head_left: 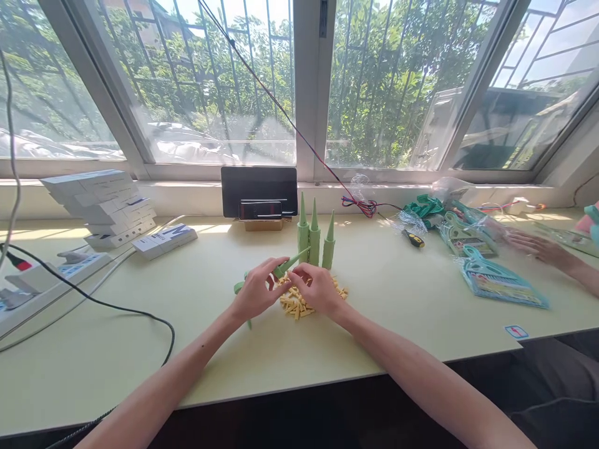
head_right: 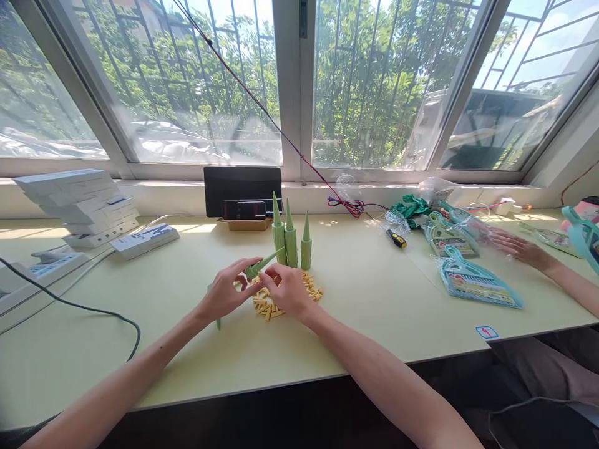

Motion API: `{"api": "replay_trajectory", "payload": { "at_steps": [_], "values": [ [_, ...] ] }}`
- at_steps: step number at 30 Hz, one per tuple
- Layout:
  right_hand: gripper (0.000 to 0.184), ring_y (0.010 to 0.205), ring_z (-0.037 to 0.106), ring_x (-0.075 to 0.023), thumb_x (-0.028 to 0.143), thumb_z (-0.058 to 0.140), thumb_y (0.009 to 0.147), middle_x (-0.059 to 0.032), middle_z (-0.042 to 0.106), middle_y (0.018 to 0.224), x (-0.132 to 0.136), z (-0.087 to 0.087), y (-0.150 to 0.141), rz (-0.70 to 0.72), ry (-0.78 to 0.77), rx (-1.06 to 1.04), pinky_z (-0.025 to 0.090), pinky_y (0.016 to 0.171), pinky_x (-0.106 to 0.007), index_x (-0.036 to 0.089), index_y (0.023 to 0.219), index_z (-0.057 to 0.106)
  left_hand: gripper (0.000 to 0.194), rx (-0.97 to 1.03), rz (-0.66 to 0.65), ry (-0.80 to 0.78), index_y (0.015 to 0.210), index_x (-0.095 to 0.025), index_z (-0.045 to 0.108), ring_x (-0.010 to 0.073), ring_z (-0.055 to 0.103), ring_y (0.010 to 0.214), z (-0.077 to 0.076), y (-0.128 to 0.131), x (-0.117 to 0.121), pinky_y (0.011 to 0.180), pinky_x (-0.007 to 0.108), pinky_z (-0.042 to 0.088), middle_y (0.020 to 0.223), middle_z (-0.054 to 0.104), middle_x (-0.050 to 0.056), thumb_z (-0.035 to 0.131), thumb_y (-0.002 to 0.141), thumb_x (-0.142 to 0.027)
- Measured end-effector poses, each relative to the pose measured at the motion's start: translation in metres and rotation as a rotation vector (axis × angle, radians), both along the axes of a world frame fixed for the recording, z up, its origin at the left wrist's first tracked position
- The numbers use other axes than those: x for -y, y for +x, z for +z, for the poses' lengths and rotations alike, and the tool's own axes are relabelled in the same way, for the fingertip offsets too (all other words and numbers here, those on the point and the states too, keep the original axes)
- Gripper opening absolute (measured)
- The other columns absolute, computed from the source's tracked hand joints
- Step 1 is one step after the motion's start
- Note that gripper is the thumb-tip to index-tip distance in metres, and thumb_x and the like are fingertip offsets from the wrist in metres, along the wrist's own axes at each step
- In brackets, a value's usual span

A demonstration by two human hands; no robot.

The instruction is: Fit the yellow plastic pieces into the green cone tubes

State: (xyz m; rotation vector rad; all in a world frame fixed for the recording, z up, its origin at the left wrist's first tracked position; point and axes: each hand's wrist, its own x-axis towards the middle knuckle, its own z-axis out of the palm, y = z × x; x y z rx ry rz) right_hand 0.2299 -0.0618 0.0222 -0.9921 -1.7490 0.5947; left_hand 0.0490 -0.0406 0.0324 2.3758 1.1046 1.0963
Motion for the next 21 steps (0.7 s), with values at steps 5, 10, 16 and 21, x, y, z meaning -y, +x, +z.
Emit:
{"api": "replay_trajectory", "payload": {
  "at_steps": [5, 10, 16, 21],
  "values": [
    [0.021, 0.067, 0.059, -0.0126, 0.033, 0.054, 0.092, -0.0003, 0.068, 0.075, 0.0002, -0.0017, -0.0012, 0.045, -0.011, -0.009, 0.042, 0.062, -0.023, 0.019, 0.082, 0.066, 0.041, -0.046, 0.019, 0.043, 0.123, -0.023, 0.058, 0.0070, 0.051, 0.058, -0.0017, -0.0003, -0.0009, 0.060, 0.024, 0.051, 0.106, 0.063, 0.003, 0.064, 0.087, -0.041],
    [0.023, 0.065, 0.057, -0.0126, 0.033, 0.053, 0.093, 0.0001, 0.066, 0.072, 0.0016, 0.0000, -0.0014, 0.053, -0.011, 0.002, 0.042, 0.061, -0.023, 0.019, 0.079, 0.065, 0.038, -0.070, 0.033, 0.056, 0.121, -0.023, 0.059, 0.0078, 0.048, 0.058, -0.0035, -0.0009, -0.0014, 0.061, 0.024, 0.049, 0.102, 0.062, 0.002, 0.063, 0.088, -0.041],
    [0.024, 0.065, 0.058, -0.0132, 0.033, 0.051, 0.093, -0.0001, 0.066, 0.071, 0.0023, 0.0002, -0.0009, 0.062, -0.009, 0.015, 0.042, 0.061, -0.023, 0.020, 0.079, 0.066, 0.035, -0.076, 0.042, 0.084, 0.117, -0.022, 0.061, 0.0081, 0.044, 0.058, -0.0022, -0.0008, -0.0004, 0.060, 0.024, 0.046, 0.095, 0.062, 0.001, 0.064, 0.086, -0.035],
    [0.019, 0.069, 0.062, -0.0140, 0.033, 0.053, 0.093, -0.0010, 0.069, 0.076, 0.0031, 0.0010, -0.0021, 0.065, -0.031, -0.018, 0.045, 0.062, -0.024, 0.019, 0.089, 0.067, 0.035, -0.045, 0.040, 0.111, 0.115, -0.020, 0.063, 0.0083, 0.044, 0.058, 0.0006, 0.0000, 0.0019, 0.058, 0.023, 0.045, 0.093, 0.063, 0.001, 0.066, 0.082, -0.030]
  ]
}}
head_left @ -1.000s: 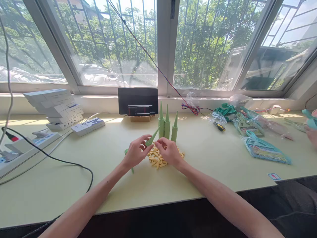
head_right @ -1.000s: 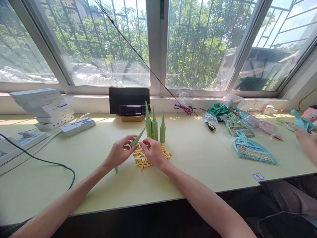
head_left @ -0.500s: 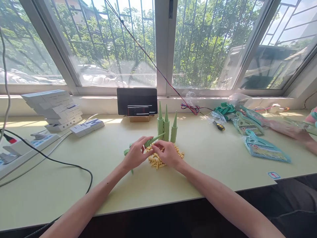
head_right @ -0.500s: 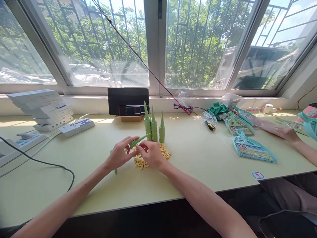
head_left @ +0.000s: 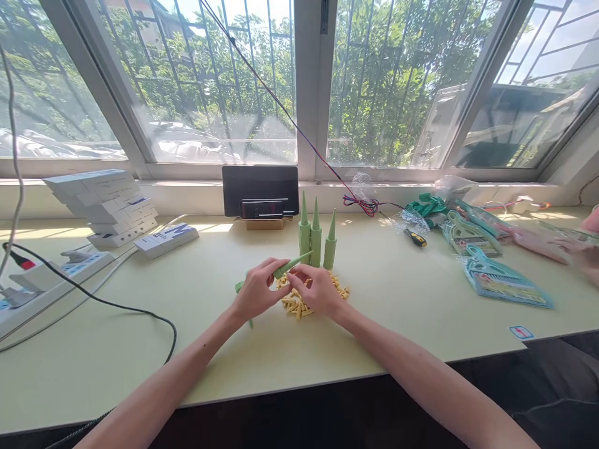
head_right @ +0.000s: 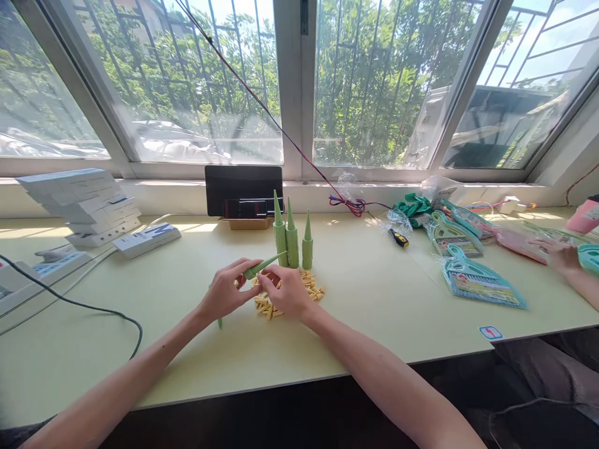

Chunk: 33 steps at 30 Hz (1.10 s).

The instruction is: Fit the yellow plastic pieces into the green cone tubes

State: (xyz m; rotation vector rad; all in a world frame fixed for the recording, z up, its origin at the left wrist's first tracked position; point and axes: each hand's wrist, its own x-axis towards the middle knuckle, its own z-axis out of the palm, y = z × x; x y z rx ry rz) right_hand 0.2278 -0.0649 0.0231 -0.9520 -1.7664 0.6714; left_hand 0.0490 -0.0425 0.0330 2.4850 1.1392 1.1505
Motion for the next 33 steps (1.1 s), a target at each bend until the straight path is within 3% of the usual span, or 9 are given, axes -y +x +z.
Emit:
{"api": "replay_trajectory", "payload": {
  "at_steps": [12, 33],
  "values": [
    [0.020, 0.078, 0.068, -0.0165, 0.035, 0.055, 0.092, -0.0038, 0.072, 0.083, 0.0024, 0.0033, -0.0012, 0.007, -0.065, -0.040, 0.050, 0.064, -0.025, 0.019, 0.098, 0.065, 0.035, 0.037, 0.005, 0.025, 0.113, -0.020, 0.067, 0.0074, 0.041, 0.056, 0.0018, 0.0010, 0.0032, 0.055, 0.021, 0.042, 0.084, 0.064, -0.001, 0.068, 0.078, -0.023],
    [0.020, 0.075, 0.065, -0.0152, 0.032, 0.049, 0.095, -0.0033, 0.070, 0.083, -0.0006, -0.0031, -0.0024, 0.019, -0.052, -0.042, 0.048, 0.063, -0.025, 0.019, 0.092, 0.064, 0.034, 0.035, 0.024, 0.009, 0.110, -0.019, 0.069, 0.0084, 0.041, 0.055, 0.0026, 0.0026, 0.0054, 0.054, 0.022, 0.041, 0.080, 0.064, -0.001, 0.066, 0.077, -0.026]
  ]
}}
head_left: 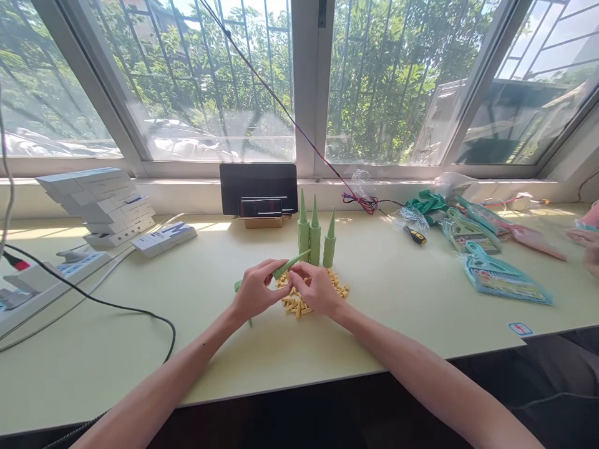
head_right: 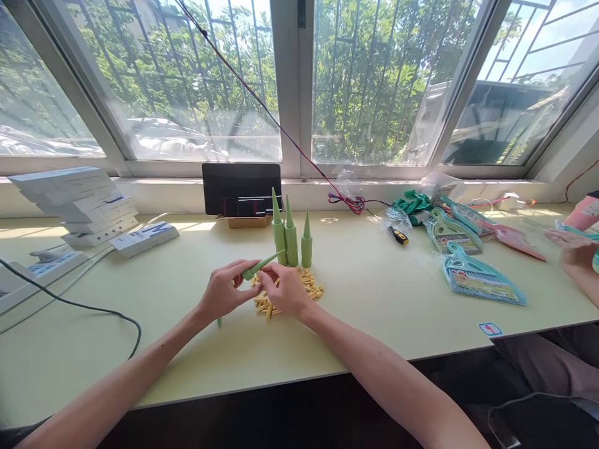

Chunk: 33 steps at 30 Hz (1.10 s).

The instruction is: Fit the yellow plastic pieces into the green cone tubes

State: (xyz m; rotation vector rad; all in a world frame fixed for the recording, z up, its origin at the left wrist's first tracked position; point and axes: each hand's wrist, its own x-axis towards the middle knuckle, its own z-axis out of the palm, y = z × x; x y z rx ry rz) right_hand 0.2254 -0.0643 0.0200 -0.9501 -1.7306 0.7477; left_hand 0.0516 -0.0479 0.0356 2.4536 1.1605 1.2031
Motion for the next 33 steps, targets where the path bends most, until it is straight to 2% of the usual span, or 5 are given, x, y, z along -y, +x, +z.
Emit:
{"api": "replay_trajectory", "payload": {
  "at_steps": [13, 18, 23, 28, 33],
  "values": [
    [0.022, 0.070, 0.061, -0.0139, 0.030, 0.046, 0.096, -0.0015, 0.067, 0.079, -0.001, -0.001, -0.001, -0.012, 0.020, 0.004, 0.046, 0.062, -0.024, 0.019, 0.088, 0.064, 0.035, -0.006, 0.007, 0.006, 0.110, -0.020, 0.068, 0.0081, 0.041, 0.055, -0.002, 0.000, -0.002, 0.054, 0.022, 0.041, 0.083, 0.065, 0.000, 0.067, 0.076, -0.025],
    [0.022, 0.073, 0.064, -0.0146, 0.033, 0.049, 0.094, -0.0023, 0.069, 0.081, 0.000, 0.004, 0.000, -0.032, 0.005, 0.019, 0.046, 0.063, -0.024, 0.019, 0.088, 0.064, 0.033, -0.001, 0.017, 0.005, 0.111, -0.020, 0.065, 0.0075, 0.044, 0.055, -0.002, -0.001, -0.003, 0.054, 0.022, 0.044, 0.086, 0.064, 0.000, 0.068, 0.080, -0.031],
    [0.019, 0.072, 0.064, -0.0148, 0.033, 0.055, 0.091, -0.0023, 0.070, 0.078, 0.002, 0.009, 0.001, -0.035, 0.011, 0.017, 0.046, 0.064, -0.024, 0.019, 0.084, 0.065, 0.035, 0.039, 0.036, -0.041, 0.113, -0.021, 0.062, 0.0061, 0.047, 0.054, -0.003, 0.000, -0.004, 0.055, 0.023, 0.049, 0.102, 0.066, 0.003, 0.066, 0.083, -0.037],
    [0.018, 0.069, 0.062, -0.0150, 0.032, 0.054, 0.091, -0.0018, 0.069, 0.076, 0.001, 0.007, 0.002, -0.074, 0.026, 0.022, 0.045, 0.063, -0.025, 0.020, 0.082, 0.065, 0.040, 0.056, -0.044, -0.118, 0.118, -0.021, 0.060, 0.0079, 0.053, 0.058, -0.002, -0.001, -0.005, 0.055, 0.025, 0.054, 0.107, 0.065, 0.006, 0.065, 0.084, -0.041],
    [0.023, 0.067, 0.057, -0.0148, 0.033, 0.052, 0.092, -0.0017, 0.066, 0.074, -0.004, 0.004, 0.004, -0.128, 0.061, 0.018, 0.044, 0.062, -0.025, 0.020, 0.080, 0.065, 0.043, 0.172, -0.117, -0.248, 0.123, -0.019, 0.059, 0.0152, 0.063, 0.078, 0.000, -0.002, -0.006, 0.066, 0.030, 0.060, 0.111, 0.065, 0.009, 0.064, 0.086, -0.040]
  ]
}}
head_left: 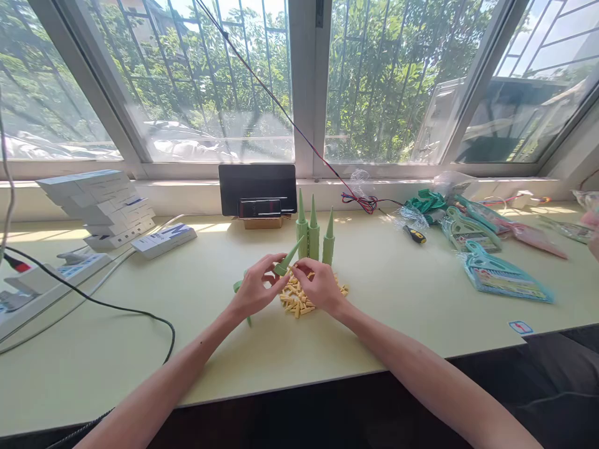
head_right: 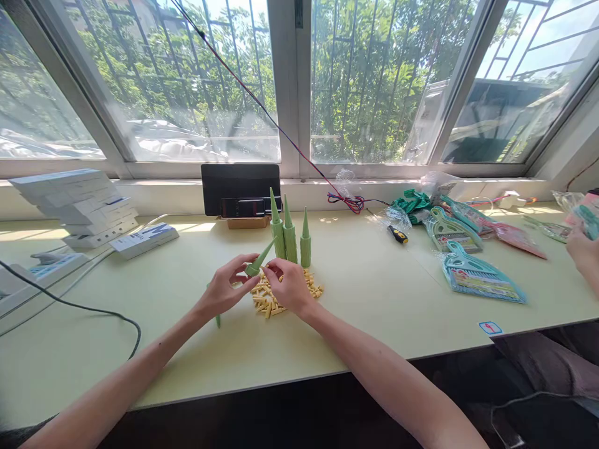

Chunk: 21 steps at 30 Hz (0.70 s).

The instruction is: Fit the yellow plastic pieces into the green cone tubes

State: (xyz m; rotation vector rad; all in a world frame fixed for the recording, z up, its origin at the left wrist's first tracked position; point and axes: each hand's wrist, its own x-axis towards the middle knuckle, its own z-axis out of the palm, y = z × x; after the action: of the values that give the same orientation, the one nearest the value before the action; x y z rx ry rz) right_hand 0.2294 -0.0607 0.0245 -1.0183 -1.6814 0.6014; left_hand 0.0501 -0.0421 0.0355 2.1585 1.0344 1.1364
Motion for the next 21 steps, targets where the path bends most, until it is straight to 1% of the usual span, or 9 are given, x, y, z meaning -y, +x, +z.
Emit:
{"api": "replay_trajectory", "payload": {
  "at_steps": [2, 4, 6, 8, 11, 14, 16, 21],
  "values": [
    [0.024, 0.066, 0.056, -0.0147, 0.034, 0.051, 0.093, -0.0015, 0.065, 0.073, -0.0009, 0.0001, 0.0010, -0.008, 0.009, 0.001, 0.043, 0.061, -0.026, 0.020, 0.079, 0.065, 0.044, 0.069, -0.013, -0.090, 0.123, -0.018, 0.059, 0.0174, 0.065, 0.080, 0.0003, 0.0003, -0.0009, 0.063, 0.031, 0.060, 0.108, 0.067, 0.010, 0.064, 0.086, -0.041],
    [0.024, 0.066, 0.055, -0.0147, 0.034, 0.051, 0.093, -0.0016, 0.065, 0.074, -0.0014, 0.0001, 0.0016, -0.008, 0.015, -0.003, 0.043, 0.062, -0.026, 0.020, 0.080, 0.064, 0.045, 0.131, -0.032, -0.171, 0.122, -0.016, 0.059, 0.0170, 0.065, 0.071, 0.0010, 0.0005, -0.0018, 0.055, 0.029, 0.057, 0.098, 0.069, 0.009, 0.064, 0.086, -0.043],
    [0.024, 0.066, 0.055, -0.0146, 0.033, 0.050, 0.094, -0.0017, 0.065, 0.075, -0.0018, -0.0002, 0.0019, -0.005, 0.023, -0.007, 0.043, 0.063, -0.026, 0.020, 0.080, 0.064, 0.045, 0.171, -0.057, -0.219, 0.121, -0.014, 0.059, 0.0154, 0.062, 0.063, 0.0019, 0.0005, -0.0025, 0.052, 0.029, 0.055, 0.087, 0.069, 0.007, 0.064, 0.087, -0.044],
    [0.023, 0.067, 0.055, -0.0146, 0.032, 0.050, 0.093, -0.0021, 0.065, 0.076, -0.0022, -0.0007, 0.0020, -0.008, 0.028, -0.009, 0.043, 0.064, -0.026, 0.020, 0.081, 0.064, 0.044, 0.184, -0.078, -0.235, 0.119, -0.014, 0.060, 0.0161, 0.063, 0.064, 0.0027, 0.0005, -0.0029, 0.055, 0.030, 0.056, 0.083, 0.068, 0.006, 0.064, 0.087, -0.044],
    [0.020, 0.069, 0.056, -0.0151, 0.031, 0.051, 0.092, -0.0028, 0.067, 0.080, -0.0030, -0.0016, 0.0022, -0.014, 0.026, -0.013, 0.043, 0.064, -0.026, 0.019, 0.083, 0.065, 0.044, 0.171, -0.084, -0.231, 0.117, -0.015, 0.062, 0.0194, 0.067, 0.072, 0.0030, 0.0009, -0.0031, 0.063, 0.034, 0.059, 0.082, 0.069, 0.006, 0.066, 0.086, -0.045],
    [0.019, 0.071, 0.057, -0.0154, 0.030, 0.052, 0.092, -0.0030, 0.067, 0.081, -0.0038, -0.0024, 0.0029, -0.013, 0.026, -0.009, 0.043, 0.064, -0.026, 0.019, 0.084, 0.065, 0.044, 0.147, -0.088, -0.221, 0.117, -0.015, 0.063, 0.0200, 0.068, 0.073, 0.0028, 0.0013, -0.0027, 0.067, 0.035, 0.060, 0.079, 0.070, 0.005, 0.066, 0.085, -0.046],
    [0.019, 0.070, 0.056, -0.0154, 0.029, 0.051, 0.092, -0.0031, 0.066, 0.080, -0.0042, -0.0032, 0.0034, -0.010, 0.027, -0.006, 0.043, 0.064, -0.026, 0.019, 0.084, 0.065, 0.043, 0.140, -0.087, -0.209, 0.116, -0.015, 0.064, 0.0193, 0.068, 0.073, 0.0031, 0.0014, -0.0021, 0.068, 0.036, 0.061, 0.082, 0.070, 0.006, 0.066, 0.086, -0.045],
    [0.018, 0.067, 0.054, -0.0148, 0.029, 0.052, 0.091, -0.0024, 0.064, 0.077, -0.0056, -0.0062, 0.0036, -0.001, 0.017, -0.019, 0.041, 0.061, -0.026, 0.019, 0.082, 0.064, 0.040, 0.121, -0.074, -0.163, 0.113, -0.016, 0.067, 0.0184, 0.067, 0.076, 0.0021, -0.0001, -0.0025, 0.070, 0.037, 0.062, 0.098, 0.071, 0.009, 0.068, 0.084, -0.043]
  ]
}}
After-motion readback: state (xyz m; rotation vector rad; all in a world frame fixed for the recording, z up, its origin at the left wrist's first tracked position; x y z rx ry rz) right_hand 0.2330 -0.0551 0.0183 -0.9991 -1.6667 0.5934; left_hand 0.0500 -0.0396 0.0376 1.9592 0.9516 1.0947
